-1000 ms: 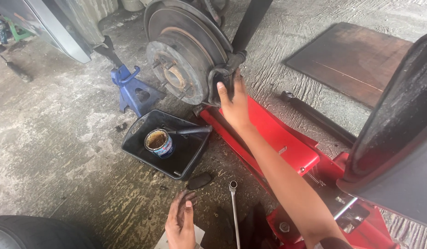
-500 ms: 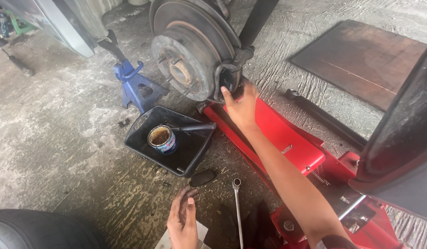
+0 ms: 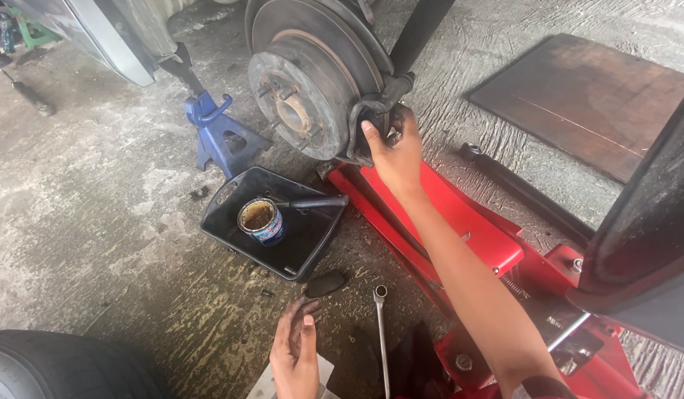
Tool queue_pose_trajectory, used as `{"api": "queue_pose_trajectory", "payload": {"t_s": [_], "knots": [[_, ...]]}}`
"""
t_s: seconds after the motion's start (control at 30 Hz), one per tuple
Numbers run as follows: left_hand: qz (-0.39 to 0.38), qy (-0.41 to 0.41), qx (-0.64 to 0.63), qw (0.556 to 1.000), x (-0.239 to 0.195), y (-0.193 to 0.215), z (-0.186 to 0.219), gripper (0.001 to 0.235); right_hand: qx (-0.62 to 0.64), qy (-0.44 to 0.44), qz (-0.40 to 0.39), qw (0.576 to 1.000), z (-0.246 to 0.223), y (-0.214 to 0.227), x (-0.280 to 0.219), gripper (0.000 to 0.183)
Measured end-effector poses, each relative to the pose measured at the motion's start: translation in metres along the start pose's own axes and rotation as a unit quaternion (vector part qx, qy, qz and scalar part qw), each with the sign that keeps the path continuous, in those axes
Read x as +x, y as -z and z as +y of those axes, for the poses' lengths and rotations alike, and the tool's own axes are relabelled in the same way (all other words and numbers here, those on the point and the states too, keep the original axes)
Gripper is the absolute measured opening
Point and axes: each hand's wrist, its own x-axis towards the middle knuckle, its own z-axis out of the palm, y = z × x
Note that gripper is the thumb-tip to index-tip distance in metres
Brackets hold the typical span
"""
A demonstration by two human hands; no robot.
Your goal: The person removes old brake pads from the caliper assembly and replaces them with new ones. They handle the brake pads and the caliper, positioning the new pads into the assembly while sitting on the floor.
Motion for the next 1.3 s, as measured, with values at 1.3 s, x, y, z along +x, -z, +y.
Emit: {"api": "queue_pose_trajectory", "payload": {"t_s": [1.3], "knots": [[-0.318, -0.057, 0.377, 0.868, -0.042, -0.028, -0.002, 0.047, -0.073, 0.053, -0.123, 0.988, 0.001, 0.027, 0.018, 0.037]]}}
